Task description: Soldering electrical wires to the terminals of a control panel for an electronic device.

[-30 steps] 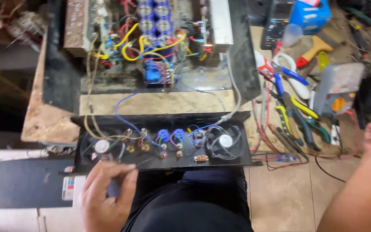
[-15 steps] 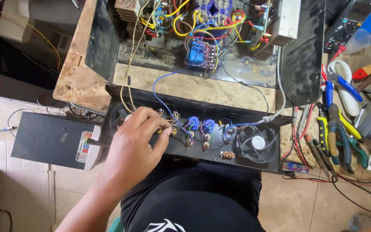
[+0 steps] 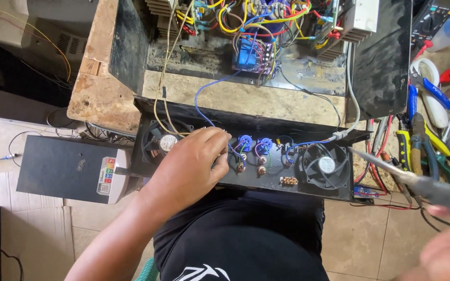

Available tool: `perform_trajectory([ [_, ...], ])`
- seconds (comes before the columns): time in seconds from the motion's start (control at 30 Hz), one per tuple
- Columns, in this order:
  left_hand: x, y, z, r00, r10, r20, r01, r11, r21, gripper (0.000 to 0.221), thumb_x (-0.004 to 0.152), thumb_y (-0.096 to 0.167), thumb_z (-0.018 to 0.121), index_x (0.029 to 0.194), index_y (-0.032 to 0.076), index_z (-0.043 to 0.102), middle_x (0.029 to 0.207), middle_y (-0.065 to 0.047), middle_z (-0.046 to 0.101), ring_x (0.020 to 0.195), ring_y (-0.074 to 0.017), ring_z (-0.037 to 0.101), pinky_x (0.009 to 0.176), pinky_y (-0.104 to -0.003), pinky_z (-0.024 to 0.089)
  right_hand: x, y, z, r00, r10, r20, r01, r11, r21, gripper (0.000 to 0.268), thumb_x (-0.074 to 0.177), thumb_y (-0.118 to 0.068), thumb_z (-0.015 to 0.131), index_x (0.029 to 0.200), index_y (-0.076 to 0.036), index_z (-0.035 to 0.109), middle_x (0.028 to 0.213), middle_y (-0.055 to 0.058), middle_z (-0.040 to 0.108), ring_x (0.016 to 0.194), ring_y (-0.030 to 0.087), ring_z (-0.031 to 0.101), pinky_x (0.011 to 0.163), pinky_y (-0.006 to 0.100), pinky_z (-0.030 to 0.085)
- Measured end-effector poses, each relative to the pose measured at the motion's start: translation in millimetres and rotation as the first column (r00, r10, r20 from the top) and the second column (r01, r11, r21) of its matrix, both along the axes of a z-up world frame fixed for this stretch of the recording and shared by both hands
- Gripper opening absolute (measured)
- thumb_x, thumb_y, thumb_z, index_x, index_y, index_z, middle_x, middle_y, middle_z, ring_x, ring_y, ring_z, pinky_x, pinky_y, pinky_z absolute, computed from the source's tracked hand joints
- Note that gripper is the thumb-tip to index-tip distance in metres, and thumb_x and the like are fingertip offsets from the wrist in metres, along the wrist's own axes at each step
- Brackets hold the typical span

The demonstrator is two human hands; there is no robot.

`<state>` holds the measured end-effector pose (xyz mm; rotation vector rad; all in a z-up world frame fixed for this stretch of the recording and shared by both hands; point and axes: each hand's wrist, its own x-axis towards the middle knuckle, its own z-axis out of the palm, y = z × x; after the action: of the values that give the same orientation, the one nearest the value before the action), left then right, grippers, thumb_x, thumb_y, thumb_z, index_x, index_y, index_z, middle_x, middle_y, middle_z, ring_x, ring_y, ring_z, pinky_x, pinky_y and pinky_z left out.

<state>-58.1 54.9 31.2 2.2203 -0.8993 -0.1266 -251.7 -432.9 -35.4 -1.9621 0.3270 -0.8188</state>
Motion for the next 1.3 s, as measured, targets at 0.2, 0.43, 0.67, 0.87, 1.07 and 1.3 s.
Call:
perform_trajectory([
  [0.2, -1, 0, 1, 0.986, 0.104, 0.129, -0.099, 0.994, -0.044, 0.006, 0.093, 0.007, 0.068, 0.091, 0.003, 0.064, 0.092, -0.010, 0.059, 0.081, -0.0319, 0.057, 0.073, -0.043, 0.048, 69, 200, 97, 0.990, 0.137, 0.022, -0.138, 0.988, 0.062, 0.031, 0.113, -0.030, 0.054, 0.124, -0.004, 0.042, 0.106, 0.022, 0.059, 0.083, 0.037, 0.072, 0.068, 0.039, 0.062],
  [0.43, -9, -5, 3, 0.943, 0.320, 0.096, -0.326, 0.944, 0.053, 0.003, 0.092, 0.017, 0.076, 0.094, 0.015, 0.076, 0.087, -0.003, 0.052, 0.082, -0.0289, 0.050, 0.046, -0.045, 0.046, 91, 233, 84, 0.963, 0.250, -0.098, -0.257, 0.964, -0.069, 0.020, 0.106, -0.014, 0.059, 0.112, 0.004, 0.053, 0.104, 0.016, 0.053, 0.087, 0.024, 0.067, 0.074, 0.034, 0.066],
  [0.67, -16, 4, 6, 0.919, 0.349, 0.182, -0.372, 0.921, 0.117, 0.006, 0.091, 0.023, 0.075, 0.085, 0.021, 0.073, 0.084, 0.002, 0.057, 0.081, -0.0239, 0.055, 0.054, -0.039, 0.048, 109, 245, 79, 0.943, 0.269, -0.198, -0.293, 0.951, -0.103, 0.021, 0.107, -0.018, 0.058, 0.111, 0.002, 0.057, 0.100, 0.012, 0.064, 0.073, 0.016, 0.063, 0.066, 0.025, 0.051],
  [0.87, -18, 8, 4, 0.934, 0.337, 0.116, -0.352, 0.922, 0.159, 0.006, 0.089, 0.027, 0.075, 0.085, 0.022, 0.074, 0.085, 0.001, 0.058, 0.085, -0.0261, 0.059, 0.051, -0.043, 0.050, 112, 246, 79, 0.936, 0.217, -0.276, -0.268, 0.950, -0.160, 0.019, 0.109, -0.022, 0.059, 0.108, -0.003, 0.058, 0.089, 0.006, 0.064, 0.064, 0.011, 0.055, 0.059, 0.024, 0.044],
  [1.07, -17, 6, -1, 0.929, 0.349, 0.124, -0.365, 0.920, 0.143, 0.007, 0.088, 0.029, 0.075, 0.085, 0.023, 0.075, 0.087, 0.003, 0.060, 0.084, -0.0248, 0.059, 0.052, -0.041, 0.049, 114, 246, 79, 0.933, 0.214, -0.288, -0.264, 0.953, -0.146, 0.021, 0.108, -0.023, 0.059, 0.107, -0.003, 0.057, 0.092, 0.008, 0.067, 0.070, 0.013, 0.063, 0.063, 0.025, 0.050],
  [1.3, -14, 5, -1, 0.934, 0.345, 0.093, -0.356, 0.919, 0.169, 0.009, 0.088, 0.030, 0.076, 0.089, 0.022, 0.079, 0.089, 0.003, 0.062, 0.087, -0.0240, 0.061, 0.047, -0.042, 0.051, 116, 245, 78, 0.928, 0.202, -0.313, -0.263, 0.951, -0.165, 0.022, 0.108, -0.025, 0.060, 0.107, -0.003, 0.057, 0.092, 0.007, 0.069, 0.068, 0.011, 0.061, 0.062, 0.025, 0.049],
])
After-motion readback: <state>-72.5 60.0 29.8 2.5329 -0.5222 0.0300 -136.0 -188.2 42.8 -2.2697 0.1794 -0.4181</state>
